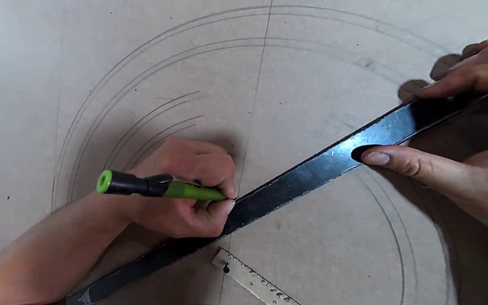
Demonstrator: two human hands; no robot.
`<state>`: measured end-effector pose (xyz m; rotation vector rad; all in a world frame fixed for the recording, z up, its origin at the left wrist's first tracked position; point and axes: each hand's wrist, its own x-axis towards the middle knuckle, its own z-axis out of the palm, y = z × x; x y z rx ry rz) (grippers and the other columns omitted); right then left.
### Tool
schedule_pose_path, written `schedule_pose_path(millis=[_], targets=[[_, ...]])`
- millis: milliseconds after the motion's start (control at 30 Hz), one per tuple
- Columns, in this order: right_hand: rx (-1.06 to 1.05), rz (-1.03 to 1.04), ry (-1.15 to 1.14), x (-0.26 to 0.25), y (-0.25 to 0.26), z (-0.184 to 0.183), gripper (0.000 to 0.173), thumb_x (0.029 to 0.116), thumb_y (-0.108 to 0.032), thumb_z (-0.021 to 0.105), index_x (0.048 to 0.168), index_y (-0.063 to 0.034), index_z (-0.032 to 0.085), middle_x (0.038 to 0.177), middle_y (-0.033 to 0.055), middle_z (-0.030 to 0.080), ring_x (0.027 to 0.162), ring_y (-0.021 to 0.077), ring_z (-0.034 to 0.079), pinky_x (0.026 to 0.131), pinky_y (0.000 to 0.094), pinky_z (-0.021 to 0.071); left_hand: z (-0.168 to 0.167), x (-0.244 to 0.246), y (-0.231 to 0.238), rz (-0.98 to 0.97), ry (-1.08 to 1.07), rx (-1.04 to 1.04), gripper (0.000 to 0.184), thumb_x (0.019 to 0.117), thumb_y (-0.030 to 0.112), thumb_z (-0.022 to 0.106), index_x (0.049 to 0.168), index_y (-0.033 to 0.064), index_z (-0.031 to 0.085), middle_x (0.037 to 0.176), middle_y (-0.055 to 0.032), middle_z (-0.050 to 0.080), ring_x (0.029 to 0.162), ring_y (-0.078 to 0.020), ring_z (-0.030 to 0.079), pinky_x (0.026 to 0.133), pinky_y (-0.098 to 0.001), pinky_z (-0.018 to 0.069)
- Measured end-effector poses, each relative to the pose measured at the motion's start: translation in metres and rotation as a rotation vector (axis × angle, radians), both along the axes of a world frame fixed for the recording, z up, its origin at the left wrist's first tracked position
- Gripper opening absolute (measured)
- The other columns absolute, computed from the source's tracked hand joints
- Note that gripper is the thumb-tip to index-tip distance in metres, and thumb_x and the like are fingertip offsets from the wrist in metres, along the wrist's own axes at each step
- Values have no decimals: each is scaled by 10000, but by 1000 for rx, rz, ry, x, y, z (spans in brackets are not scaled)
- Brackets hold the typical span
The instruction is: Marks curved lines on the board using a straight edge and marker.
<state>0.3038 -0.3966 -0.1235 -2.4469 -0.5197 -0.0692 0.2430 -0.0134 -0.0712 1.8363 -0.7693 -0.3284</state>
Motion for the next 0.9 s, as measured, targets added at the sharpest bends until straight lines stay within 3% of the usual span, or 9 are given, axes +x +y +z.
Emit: schedule_pose_path(millis=[133,500,633,767,900], targets=[[-16,5,-8,1,0,2,913,634,-793,787,1282,-170,630,1392,98,528,1337,269,492,1087,477,433,-2,1,0,-10,-22,6,69,839,97,711,788,83,666,761,20,654,723,-61,628,611,-207,535],[9,-13,-15,1,-3,-5,911,611,-790,805,1285,-203,626,1428,79,511,1377,276,464,1128,495,411,-3,-1,0,-9,-67,31,97,854,115,704,768,90,667,750,24,647,719,-48,620,605,-190,527],[-49,-32,-34,-3,13,14,865,649,-790,780,1239,-172,644,1398,101,524,1342,280,480,1085,504,425,-3,-3,2,-16,-54,17,80,875,127,697,804,95,677,766,29,656,735,-45,629,627,-192,545],[-60,-50,-45,-5,33,37,767,712,-722,788,1198,-142,665,1362,100,561,1384,302,466,1212,663,222,-14,-7,5,23,-91,-2,103,929,221,685,865,142,668,815,49,673,767,-35,639,652,-195,545],[-61,-60,-52,-5,34,36,737,723,-750,762,1164,-164,688,1353,74,580,1410,295,454,1225,659,218,-23,-7,8,28,-139,-23,127,951,255,673,877,153,656,833,53,680,783,-37,650,666,-200,554]])
